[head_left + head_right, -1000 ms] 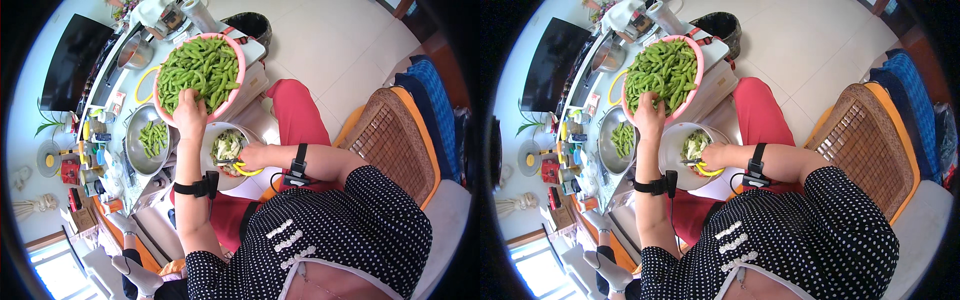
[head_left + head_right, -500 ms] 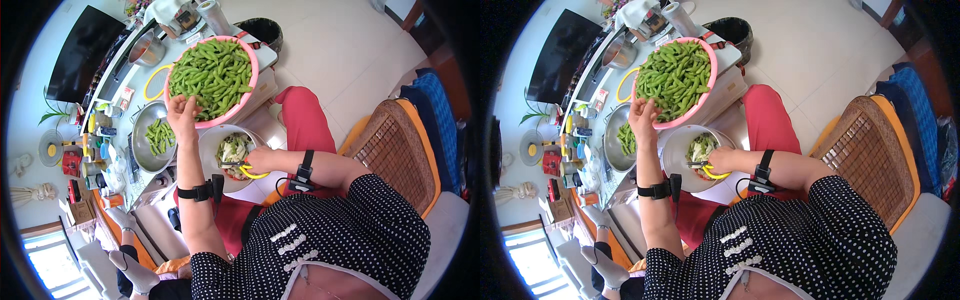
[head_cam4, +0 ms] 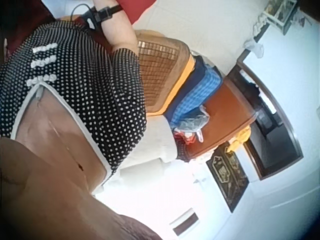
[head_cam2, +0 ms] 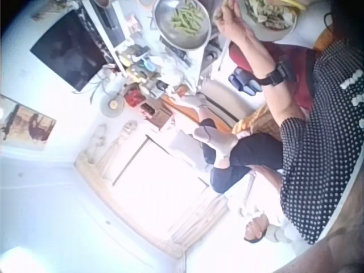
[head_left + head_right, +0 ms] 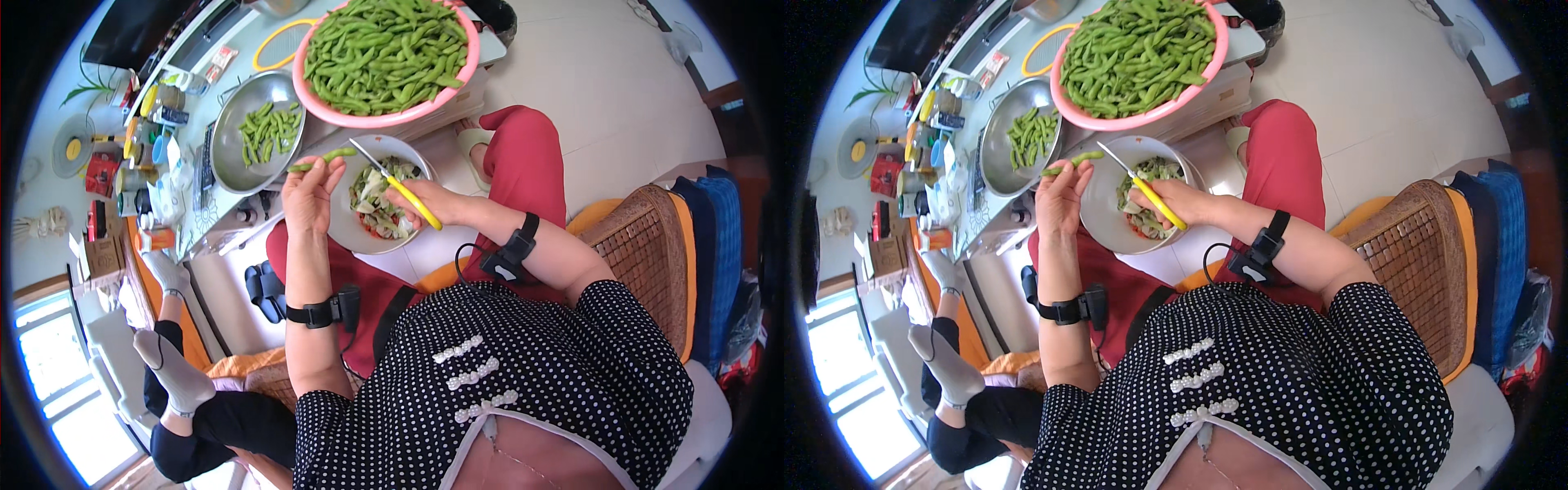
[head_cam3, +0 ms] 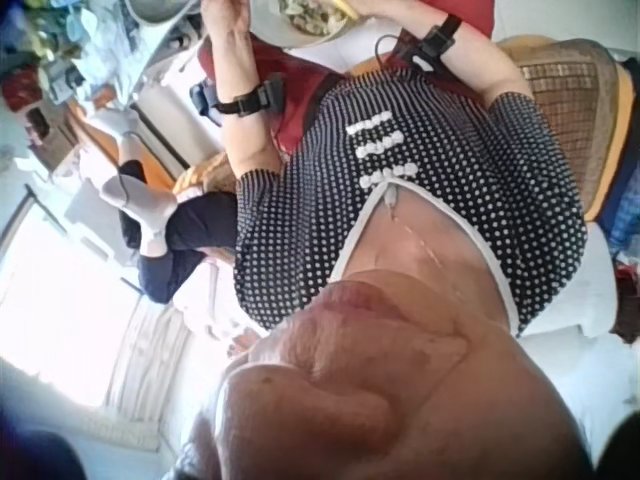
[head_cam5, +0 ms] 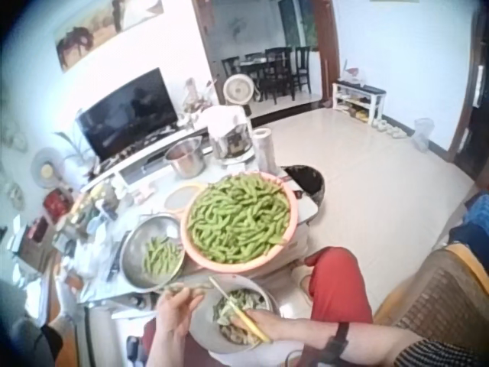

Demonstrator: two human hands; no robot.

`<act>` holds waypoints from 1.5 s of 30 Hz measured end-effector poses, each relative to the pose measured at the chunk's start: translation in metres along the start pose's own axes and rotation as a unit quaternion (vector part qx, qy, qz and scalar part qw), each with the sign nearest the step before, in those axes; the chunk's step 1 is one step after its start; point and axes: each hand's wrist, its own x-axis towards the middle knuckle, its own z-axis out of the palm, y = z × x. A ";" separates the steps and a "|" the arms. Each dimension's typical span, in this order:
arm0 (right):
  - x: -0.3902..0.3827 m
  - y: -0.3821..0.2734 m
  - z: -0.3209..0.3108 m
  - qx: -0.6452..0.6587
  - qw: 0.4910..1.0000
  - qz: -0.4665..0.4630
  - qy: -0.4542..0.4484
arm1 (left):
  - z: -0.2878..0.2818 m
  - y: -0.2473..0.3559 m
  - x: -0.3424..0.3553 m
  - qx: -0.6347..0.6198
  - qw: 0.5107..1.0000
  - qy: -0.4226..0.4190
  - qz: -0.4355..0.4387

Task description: The recorder is peeling and cutting green beans and other vegetables into a bowl using scissors.

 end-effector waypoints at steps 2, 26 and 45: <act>-0.003 -0.006 0.005 0.054 0.998 -0.018 0.030 | -0.017 -0.014 -0.009 -0.016 0.999 0.011 -0.043; 0.014 0.014 0.007 0.144 0.989 0.035 0.014 | -0.017 -0.084 -0.033 0.169 0.974 0.015 -0.151; -0.002 0.007 -0.009 -0.119 0.980 0.102 -0.124 | -0.032 -0.069 -0.034 0.235 0.965 -0.039 -0.108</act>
